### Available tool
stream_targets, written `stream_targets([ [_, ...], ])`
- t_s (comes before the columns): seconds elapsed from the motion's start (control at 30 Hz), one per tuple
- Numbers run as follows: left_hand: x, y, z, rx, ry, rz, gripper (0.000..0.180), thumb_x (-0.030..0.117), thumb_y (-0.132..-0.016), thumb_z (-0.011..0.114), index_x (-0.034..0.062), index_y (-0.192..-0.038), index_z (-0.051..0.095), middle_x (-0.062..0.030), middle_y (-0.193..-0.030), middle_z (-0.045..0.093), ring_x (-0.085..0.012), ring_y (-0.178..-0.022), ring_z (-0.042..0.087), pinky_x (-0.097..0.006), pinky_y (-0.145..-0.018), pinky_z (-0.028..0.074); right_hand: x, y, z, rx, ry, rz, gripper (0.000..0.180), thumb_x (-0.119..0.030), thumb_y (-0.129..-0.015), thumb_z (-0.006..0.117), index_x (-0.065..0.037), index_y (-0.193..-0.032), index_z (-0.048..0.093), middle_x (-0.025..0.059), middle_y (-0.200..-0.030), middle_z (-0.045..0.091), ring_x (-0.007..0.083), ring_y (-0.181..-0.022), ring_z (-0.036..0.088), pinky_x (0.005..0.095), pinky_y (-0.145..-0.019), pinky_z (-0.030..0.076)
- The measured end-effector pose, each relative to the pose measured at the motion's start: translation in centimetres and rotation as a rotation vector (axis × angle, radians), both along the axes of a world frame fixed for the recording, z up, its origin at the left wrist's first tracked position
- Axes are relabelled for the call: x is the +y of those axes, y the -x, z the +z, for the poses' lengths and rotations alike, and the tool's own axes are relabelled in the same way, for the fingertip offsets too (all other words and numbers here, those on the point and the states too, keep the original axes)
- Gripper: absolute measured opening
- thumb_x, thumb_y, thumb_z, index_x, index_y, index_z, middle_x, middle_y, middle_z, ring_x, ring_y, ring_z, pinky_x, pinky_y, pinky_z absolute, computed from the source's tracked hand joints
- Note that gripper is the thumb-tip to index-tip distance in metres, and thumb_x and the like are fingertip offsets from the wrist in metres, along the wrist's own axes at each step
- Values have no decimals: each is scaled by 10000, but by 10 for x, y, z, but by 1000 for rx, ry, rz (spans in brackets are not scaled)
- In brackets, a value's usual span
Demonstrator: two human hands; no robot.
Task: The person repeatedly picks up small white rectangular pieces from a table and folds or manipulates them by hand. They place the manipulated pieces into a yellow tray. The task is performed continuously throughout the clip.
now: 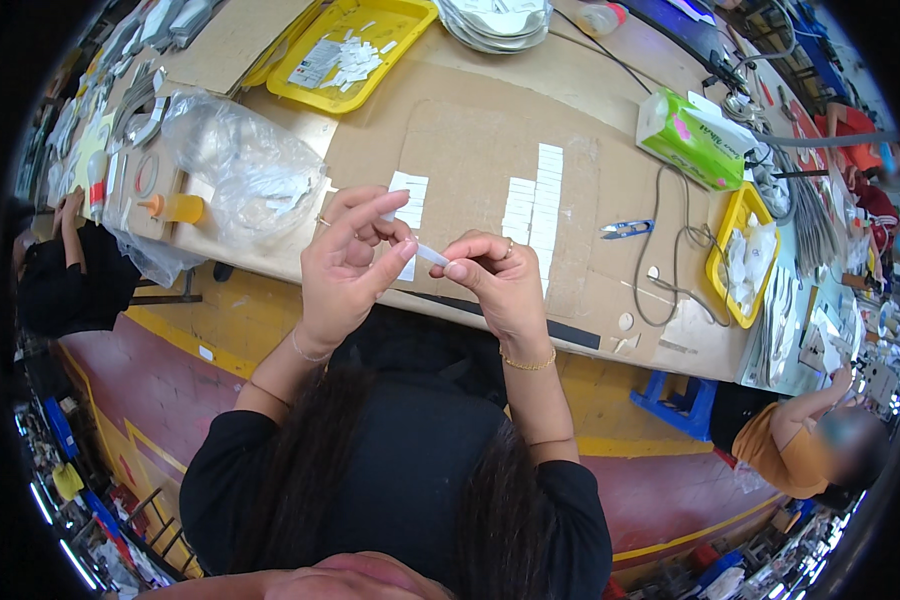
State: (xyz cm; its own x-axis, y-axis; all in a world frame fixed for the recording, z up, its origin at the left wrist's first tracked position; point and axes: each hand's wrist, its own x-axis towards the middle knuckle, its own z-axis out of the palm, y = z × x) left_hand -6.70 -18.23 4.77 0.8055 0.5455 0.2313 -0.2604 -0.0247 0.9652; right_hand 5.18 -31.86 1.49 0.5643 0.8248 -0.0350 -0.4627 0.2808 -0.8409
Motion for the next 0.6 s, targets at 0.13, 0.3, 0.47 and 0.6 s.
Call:
stream_targets([
  [0.13,-2,1,2,-43,-95,-33,459,-122,-835,628,-60,-1276,516,-99,-1253,423,-143,-930,604,-259,-811,488,-1,4,6,-63,-23,-66,55,-8,-835,700,17,-879,677,83,-827,658,157,-795,652,258,-737,518],
  [0.3,-5,1,4,-55,49,-110,492,-125,-825,646,-60,-1290,499,-106,-1261,418,-158,-940,610,-275,-810,507,0,6,7,-89,-27,-57,43,-11,-852,689,8,-881,664,70,-851,647,138,-793,635,243,-731,509],
  [0.47,-7,0,6,-36,83,-111,501,-129,-826,644,-64,-1298,490,-111,-1260,417,-170,-937,611,-291,-815,528,-1,8,8,-112,-20,-72,51,-24,-864,683,11,-883,652,62,-853,639,131,-797,628,237,-734,508],
  [0.6,-8,0,8,-19,107,-102,514,-140,-822,639,-65,-1306,483,-112,-1251,424,-174,-937,614,-287,-809,539,-1,9,6,-105,-36,-91,78,-52,-867,690,14,-883,654,70,-849,640,135,-802,629,245,-739,514],
])
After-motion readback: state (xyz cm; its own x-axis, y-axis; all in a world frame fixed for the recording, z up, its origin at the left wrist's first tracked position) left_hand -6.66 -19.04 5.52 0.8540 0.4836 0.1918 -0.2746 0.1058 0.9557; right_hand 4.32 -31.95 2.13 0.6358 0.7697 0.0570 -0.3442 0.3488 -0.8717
